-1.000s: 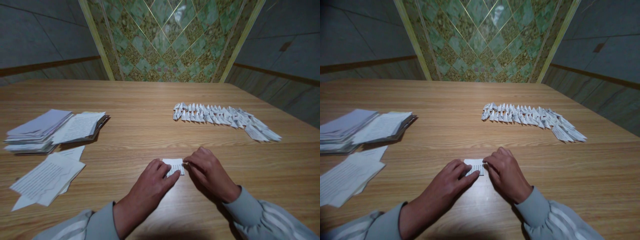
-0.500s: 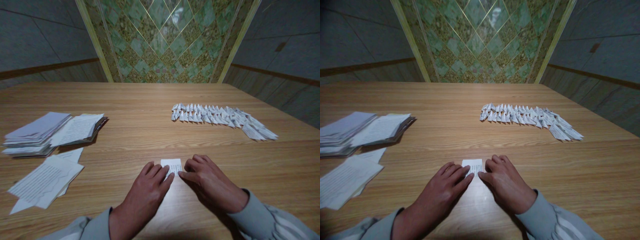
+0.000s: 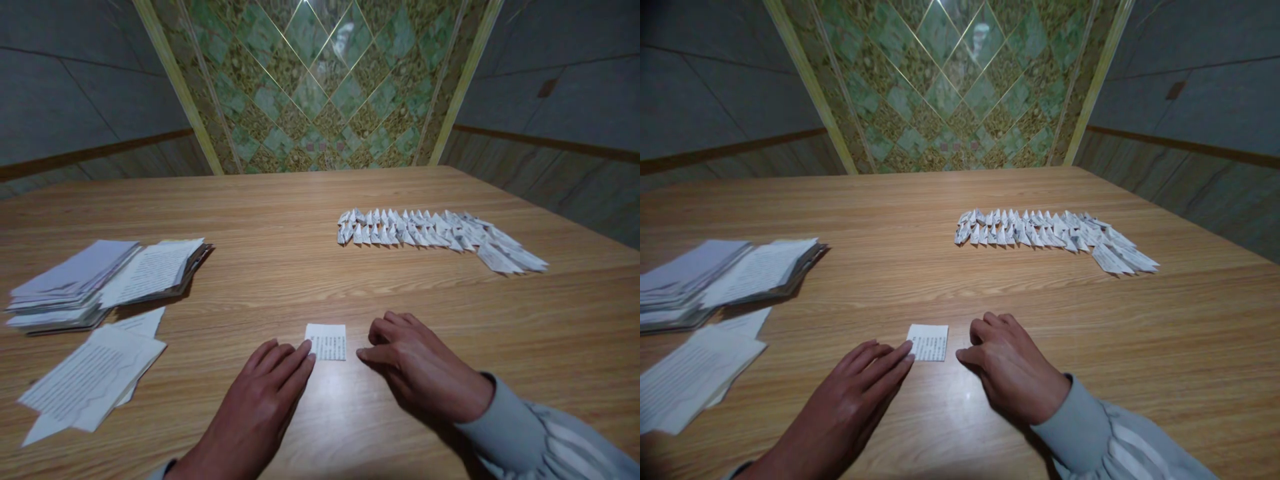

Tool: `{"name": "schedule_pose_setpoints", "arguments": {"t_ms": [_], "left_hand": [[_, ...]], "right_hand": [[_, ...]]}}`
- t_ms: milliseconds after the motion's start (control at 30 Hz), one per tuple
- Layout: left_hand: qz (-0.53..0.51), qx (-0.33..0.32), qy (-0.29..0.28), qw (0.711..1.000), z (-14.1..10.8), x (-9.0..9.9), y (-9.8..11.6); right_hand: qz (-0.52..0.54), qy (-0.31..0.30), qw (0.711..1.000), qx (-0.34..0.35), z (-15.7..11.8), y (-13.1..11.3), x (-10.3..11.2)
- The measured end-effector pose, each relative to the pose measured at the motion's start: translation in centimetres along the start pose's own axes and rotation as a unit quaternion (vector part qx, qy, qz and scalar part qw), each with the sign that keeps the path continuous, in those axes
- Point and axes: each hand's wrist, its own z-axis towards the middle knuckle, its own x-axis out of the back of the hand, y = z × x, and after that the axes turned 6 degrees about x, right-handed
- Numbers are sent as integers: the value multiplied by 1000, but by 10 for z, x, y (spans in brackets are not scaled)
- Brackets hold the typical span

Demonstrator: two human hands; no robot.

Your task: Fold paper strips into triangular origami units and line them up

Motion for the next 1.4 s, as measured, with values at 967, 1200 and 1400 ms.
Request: {"name": "schedule_pose_setpoints", "arguments": {"t_ms": [967,1200,1400], "left_hand": [[-112,29,-9,993,57,-2,-7],[-140,35,-67,987,65,-21,-5],[-172,23,-24,984,67,-19,-6]], "right_hand": [[-15,73,997,-3,13,2,-17],[16,111,990,-80,11,15,-18],[55,128,985,-97,13,12,-21]]}}
